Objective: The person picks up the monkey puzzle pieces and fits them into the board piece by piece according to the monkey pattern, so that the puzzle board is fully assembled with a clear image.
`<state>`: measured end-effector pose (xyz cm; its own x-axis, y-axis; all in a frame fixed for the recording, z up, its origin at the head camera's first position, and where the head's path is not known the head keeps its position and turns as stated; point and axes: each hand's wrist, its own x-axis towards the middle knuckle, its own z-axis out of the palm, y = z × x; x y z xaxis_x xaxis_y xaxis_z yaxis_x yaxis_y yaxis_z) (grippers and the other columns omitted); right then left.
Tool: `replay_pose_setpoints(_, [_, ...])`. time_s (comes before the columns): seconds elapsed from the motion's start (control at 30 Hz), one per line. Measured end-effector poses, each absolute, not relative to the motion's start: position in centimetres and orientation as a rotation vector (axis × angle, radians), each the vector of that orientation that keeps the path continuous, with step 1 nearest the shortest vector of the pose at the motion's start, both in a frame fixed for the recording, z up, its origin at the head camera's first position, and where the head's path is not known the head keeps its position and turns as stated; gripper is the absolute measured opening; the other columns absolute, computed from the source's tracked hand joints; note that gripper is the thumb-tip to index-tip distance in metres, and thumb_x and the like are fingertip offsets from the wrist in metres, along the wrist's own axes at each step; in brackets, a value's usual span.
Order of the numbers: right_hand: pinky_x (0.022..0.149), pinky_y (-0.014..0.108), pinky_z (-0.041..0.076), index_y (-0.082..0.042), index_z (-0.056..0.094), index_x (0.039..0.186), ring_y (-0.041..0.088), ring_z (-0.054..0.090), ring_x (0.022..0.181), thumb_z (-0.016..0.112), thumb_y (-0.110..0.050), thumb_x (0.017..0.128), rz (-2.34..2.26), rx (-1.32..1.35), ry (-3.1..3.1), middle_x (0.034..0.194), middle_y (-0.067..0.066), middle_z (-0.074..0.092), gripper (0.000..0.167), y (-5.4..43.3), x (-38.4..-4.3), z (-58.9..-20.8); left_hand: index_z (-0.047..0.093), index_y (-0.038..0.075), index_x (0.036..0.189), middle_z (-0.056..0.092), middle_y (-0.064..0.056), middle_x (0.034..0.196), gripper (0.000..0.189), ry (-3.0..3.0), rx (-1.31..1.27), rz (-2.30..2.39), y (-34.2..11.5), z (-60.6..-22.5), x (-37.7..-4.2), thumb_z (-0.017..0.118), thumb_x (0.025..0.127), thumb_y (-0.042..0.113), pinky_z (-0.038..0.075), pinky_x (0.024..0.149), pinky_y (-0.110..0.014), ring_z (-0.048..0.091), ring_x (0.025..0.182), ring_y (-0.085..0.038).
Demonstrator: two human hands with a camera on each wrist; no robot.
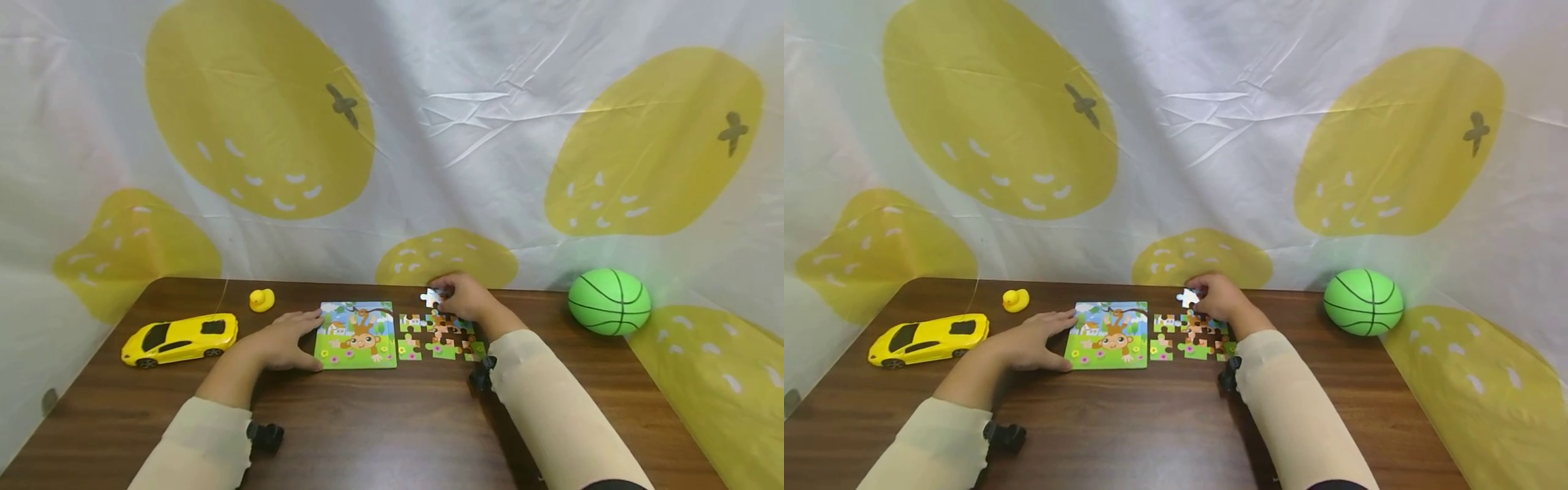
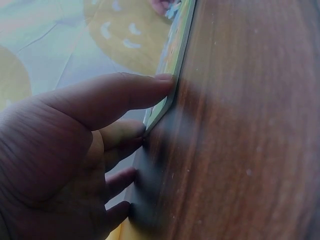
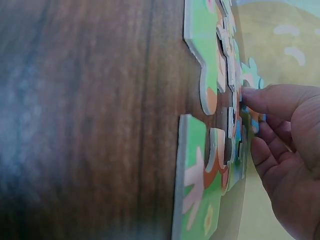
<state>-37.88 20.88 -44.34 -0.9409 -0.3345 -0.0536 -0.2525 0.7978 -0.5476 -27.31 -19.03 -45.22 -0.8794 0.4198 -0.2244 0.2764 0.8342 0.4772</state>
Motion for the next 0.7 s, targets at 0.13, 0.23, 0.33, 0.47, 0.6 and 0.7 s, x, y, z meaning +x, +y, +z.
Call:
replay_pose_setpoints(0.13, [0.082, 0.038, 0.060, -0.011, 0.069, 0.142, 0.020, 0.067, 0.091, 0.077, -0.008, 0.096, -0.842, -0.472, 2.841, 0.116, 0.012, 0.069, 0.047, 20.98, -37.79, -44.37, 0.037, 0.009, 0.167, 0.027, -0.012, 0.179, 0.100, 2.694, 0.545, 0.642, -18.87, -45.10, -27.24, 0.084, 0.087, 0.047, 0.022, 0.131, -0.069, 0.019, 0.165, -0.047])
replay_pose_setpoints(0.23, [0.081, 0.038, 0.060, -0.010, 0.070, 0.142, 0.020, 0.068, 0.085, 0.077, -0.009, 0.096, -0.857, -0.474, 2.837, 0.115, 0.012, 0.070, 0.046, 20.88, -37.72, -44.35, 0.038, 0.009, 0.167, 0.027, -0.012, 0.179, 0.101, 2.692, 0.537, 0.650, -18.87, -45.03, -27.11, 0.085, 0.086, 0.046, 0.022, 0.131, -0.069, 0.019, 0.165, -0.048])
replay_pose_setpoints(0.33, [0.088, 0.042, 0.060, -0.012, 0.071, 0.139, 0.022, 0.069, 0.097, 0.075, -0.011, 0.099, -0.866, -0.454, 2.848, 0.122, 0.013, 0.070, 0.040, 20.74, -37.67, -44.33, 0.038, 0.010, 0.167, 0.027, -0.012, 0.179, 0.101, 2.692, 0.523, 0.654, -18.95, -45.02, -26.99, 0.085, 0.086, 0.047, 0.022, 0.130, -0.070, 0.018, 0.165, -0.048])
replay_pose_setpoints(0.47, [0.098, 0.048, 0.058, -0.014, 0.073, 0.136, 0.027, 0.067, 0.113, 0.068, -0.017, 0.104, -0.859, -0.446, 2.880, 0.128, 0.012, 0.071, 0.032, 20.80, -37.57, -44.30, 0.038, 0.010, 0.167, 0.027, -0.012, 0.179, 0.101, 2.694, 0.525, 0.651, -18.95, -45.06, -27.01, 0.085, 0.086, 0.048, 0.022, 0.130, -0.070, 0.018, 0.165, -0.048])
replay_pose_setpoints(0.6, [0.102, 0.049, 0.057, -0.016, 0.074, 0.134, 0.028, 0.068, 0.116, 0.066, -0.020, 0.106, -0.881, -0.478, 2.905, 0.126, 0.011, 0.074, 0.029, 20.62, -37.32, -44.04, 0.038, 0.009, 0.167, 0.027, -0.012, 0.179, 0.101, 2.695, 0.537, 0.652, -18.91, -45.07, -27.02, 0.085, 0.086, 0.047, 0.022, 0.130, -0.070, 0.019, 0.164, -0.048])
replay_pose_setpoints(0.7, [0.102, 0.049, 0.057, -0.017, 0.075, 0.134, 0.029, 0.069, 0.118, 0.067, -0.021, 0.106, -0.922, -0.495, 2.912, 0.126, 0.010, 0.075, 0.029, 20.19, -36.91, -43.65, 0.038, 0.008, 0.166, 0.027, -0.013, 0.179, 0.101, 2.696, 0.547, 0.658, -18.81, -45.03, -27.04, 0.085, 0.085, 0.047, 0.022, 0.130, -0.070, 0.019, 0.164, -0.049])
